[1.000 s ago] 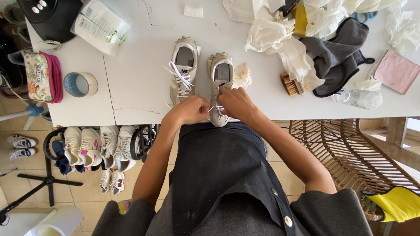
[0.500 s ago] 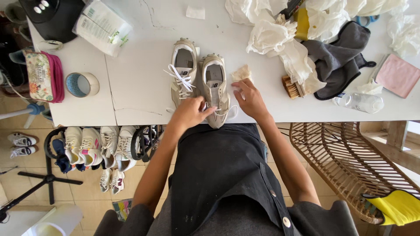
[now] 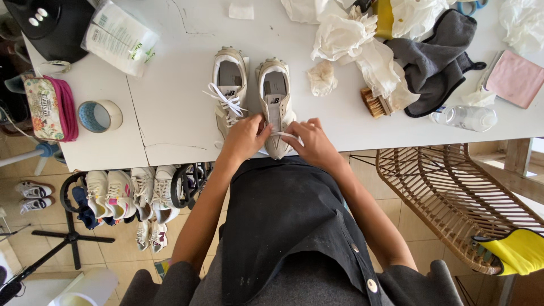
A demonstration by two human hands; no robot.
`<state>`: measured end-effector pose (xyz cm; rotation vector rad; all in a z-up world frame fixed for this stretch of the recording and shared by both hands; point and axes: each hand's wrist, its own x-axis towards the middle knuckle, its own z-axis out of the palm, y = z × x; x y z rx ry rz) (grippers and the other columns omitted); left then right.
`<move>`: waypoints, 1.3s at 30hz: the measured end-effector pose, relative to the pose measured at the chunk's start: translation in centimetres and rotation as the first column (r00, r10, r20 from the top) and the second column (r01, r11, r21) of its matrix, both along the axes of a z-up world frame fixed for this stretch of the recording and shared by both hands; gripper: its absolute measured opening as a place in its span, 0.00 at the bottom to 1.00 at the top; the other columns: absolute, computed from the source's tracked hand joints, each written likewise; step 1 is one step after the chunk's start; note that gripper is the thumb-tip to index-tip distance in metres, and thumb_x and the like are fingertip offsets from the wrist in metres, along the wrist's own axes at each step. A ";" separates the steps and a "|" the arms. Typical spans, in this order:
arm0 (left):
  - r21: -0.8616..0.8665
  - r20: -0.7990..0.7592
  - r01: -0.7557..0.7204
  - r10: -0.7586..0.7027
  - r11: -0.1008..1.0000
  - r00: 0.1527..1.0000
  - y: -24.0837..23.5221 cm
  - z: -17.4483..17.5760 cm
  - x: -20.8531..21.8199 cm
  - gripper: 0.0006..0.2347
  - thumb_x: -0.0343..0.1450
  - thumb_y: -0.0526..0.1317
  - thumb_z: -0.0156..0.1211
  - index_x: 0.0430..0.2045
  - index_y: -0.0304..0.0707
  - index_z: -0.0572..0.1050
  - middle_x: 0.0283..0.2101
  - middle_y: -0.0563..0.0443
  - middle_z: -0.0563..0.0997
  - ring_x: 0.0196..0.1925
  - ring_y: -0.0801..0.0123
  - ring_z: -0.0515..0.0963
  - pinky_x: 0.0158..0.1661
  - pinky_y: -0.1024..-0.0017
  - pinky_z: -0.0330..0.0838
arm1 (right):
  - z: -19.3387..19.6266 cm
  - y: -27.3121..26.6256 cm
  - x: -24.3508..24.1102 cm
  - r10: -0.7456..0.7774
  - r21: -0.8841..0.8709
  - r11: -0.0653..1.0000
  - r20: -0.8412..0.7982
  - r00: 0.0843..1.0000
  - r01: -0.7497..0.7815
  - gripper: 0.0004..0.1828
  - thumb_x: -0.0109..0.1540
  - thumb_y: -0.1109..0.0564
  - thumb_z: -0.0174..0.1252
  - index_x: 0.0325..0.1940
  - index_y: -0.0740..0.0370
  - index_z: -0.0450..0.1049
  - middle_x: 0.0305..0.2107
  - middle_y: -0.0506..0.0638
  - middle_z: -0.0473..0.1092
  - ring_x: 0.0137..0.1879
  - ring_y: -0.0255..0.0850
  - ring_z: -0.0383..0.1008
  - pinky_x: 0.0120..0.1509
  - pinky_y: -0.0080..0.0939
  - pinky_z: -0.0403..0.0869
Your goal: The person laces a pair of beige sneakers on a white table. They thread the laces through the eyelets of the left shoe, tie a knot, and then repeat the process on the right shoe, finishing with a bow.
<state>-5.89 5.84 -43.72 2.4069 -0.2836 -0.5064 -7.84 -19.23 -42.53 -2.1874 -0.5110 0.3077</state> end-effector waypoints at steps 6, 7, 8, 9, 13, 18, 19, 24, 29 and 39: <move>-0.012 0.129 -0.085 0.086 0.996 0.988 0.4 0.2 -0.4 0.15 0.77 0.53 0.66 0.45 0.44 0.72 0.37 0.41 0.80 0.42 0.38 0.87 0.42 0.46 0.80 | 10.1 -2.5 0.9 0.247 0.405 0.912 -0.406 0.880 -0.068 0.15 0.75 0.51 0.57 0.35 0.56 0.78 0.16 0.46 0.71 0.27 0.44 0.70 0.45 0.47 0.73; -0.013 0.132 -0.084 0.085 0.996 0.988 0.2 2.1 -0.2 0.15 0.77 0.53 0.66 0.45 0.44 0.72 0.37 0.41 0.80 0.42 0.38 0.87 0.42 0.46 0.80 | 11.2 -2.3 1.0 0.245 0.404 0.912 -0.404 0.881 -0.068 0.15 0.75 0.51 0.57 0.35 0.56 0.78 0.16 0.46 0.71 0.27 0.44 0.70 0.45 0.47 0.73; -0.182 0.220 0.048 -0.007 0.982 0.975 0.0 4.1 0.0 0.11 0.78 0.46 0.63 0.48 0.41 0.75 0.44 0.40 0.82 0.50 0.40 0.86 0.52 0.50 0.77 | 12.2 -2.1 1.2 0.288 0.444 0.892 -0.410 0.866 -0.086 0.15 0.75 0.54 0.56 0.36 0.58 0.80 0.15 0.46 0.71 0.26 0.42 0.70 0.42 0.45 0.73; -0.333 0.317 0.195 -0.086 0.923 0.945 -0.2 6.0 0.1 0.08 0.80 0.38 0.60 0.51 0.39 0.78 0.51 0.39 0.84 0.58 0.42 0.84 0.62 0.54 0.73 | 13.4 -1.9 1.1 0.326 0.484 0.870 -0.416 0.849 -0.097 0.14 0.75 0.56 0.56 0.38 0.59 0.82 0.15 0.46 0.70 0.25 0.39 0.70 0.39 0.42 0.73; -0.683 -0.033 0.172 -0.266 0.710 0.963 0.4 11.4 0.2 0.12 0.85 0.46 0.53 0.44 0.45 0.85 0.40 0.49 0.89 0.47 0.51 0.89 0.54 0.59 0.79 | 13.1 -1.1 1.8 0.323 0.502 0.860 -0.404 0.856 -0.088 0.15 0.76 0.57 0.53 0.39 0.61 0.80 0.14 0.45 0.65 0.23 0.38 0.63 0.35 0.39 0.69; -0.251 0.191 0.137 -0.090 0.958 0.978 5.2 9.7 1.4 0.12 0.83 0.50 0.63 0.38 0.46 0.86 0.37 0.48 0.88 0.45 0.60 0.88 0.56 0.61 0.78 | 13.1 -3.0 2.3 0.206 0.450 0.893 -0.416 0.886 0.004 0.13 0.75 0.57 0.55 0.41 0.61 0.81 0.16 0.48 0.67 0.27 0.38 0.63 0.38 0.44 0.73; -0.249 0.192 0.137 -0.090 0.959 0.977 5.5 8.9 1.1 0.12 0.83 0.50 0.63 0.38 0.46 0.86 0.37 0.48 0.88 0.45 0.60 0.88 0.56 0.61 0.78 | 13.4 -2.9 2.3 0.206 0.451 0.892 -0.414 0.887 0.003 0.13 0.75 0.57 0.55 0.41 0.61 0.81 0.16 0.48 0.67 0.27 0.38 0.63 0.38 0.44 0.73; -0.032 0.202 0.191 -0.181 0.981 0.963 3.7 12.2 0.2 0.14 0.79 0.46 0.66 0.52 0.37 0.85 0.67 0.39 0.76 0.75 0.48 0.72 0.75 0.53 0.64 | 13.1 -0.7 1.9 0.264 0.443 0.894 -0.398 0.878 -0.068 0.13 0.76 0.57 0.54 0.43 0.64 0.81 0.18 0.51 0.65 0.29 0.41 0.65 0.38 0.47 0.71; -0.530 -0.094 0.129 -0.209 0.838 0.973 2.8 13.7 1.1 0.23 0.69 0.40 0.81 0.58 0.38 0.81 0.47 0.40 0.88 0.47 0.53 0.90 0.56 0.54 0.80 | 13.3 1.5 2.2 0.249 0.351 0.929 -0.362 0.898 -0.116 0.13 0.76 0.56 0.54 0.43 0.66 0.78 0.18 0.58 0.69 0.25 0.49 0.68 0.37 0.48 0.72; -0.498 -0.096 0.141 -0.216 0.856 0.972 1.7 11.1 2.6 0.12 0.69 0.49 0.82 0.40 0.46 0.89 0.35 0.51 0.91 0.39 0.63 0.91 0.48 0.63 0.82 | 10.9 1.4 2.2 0.144 0.169 0.982 -0.346 0.927 -0.089 0.13 0.77 0.54 0.53 0.44 0.65 0.75 0.22 0.60 0.73 0.27 0.56 0.74 0.38 0.52 0.74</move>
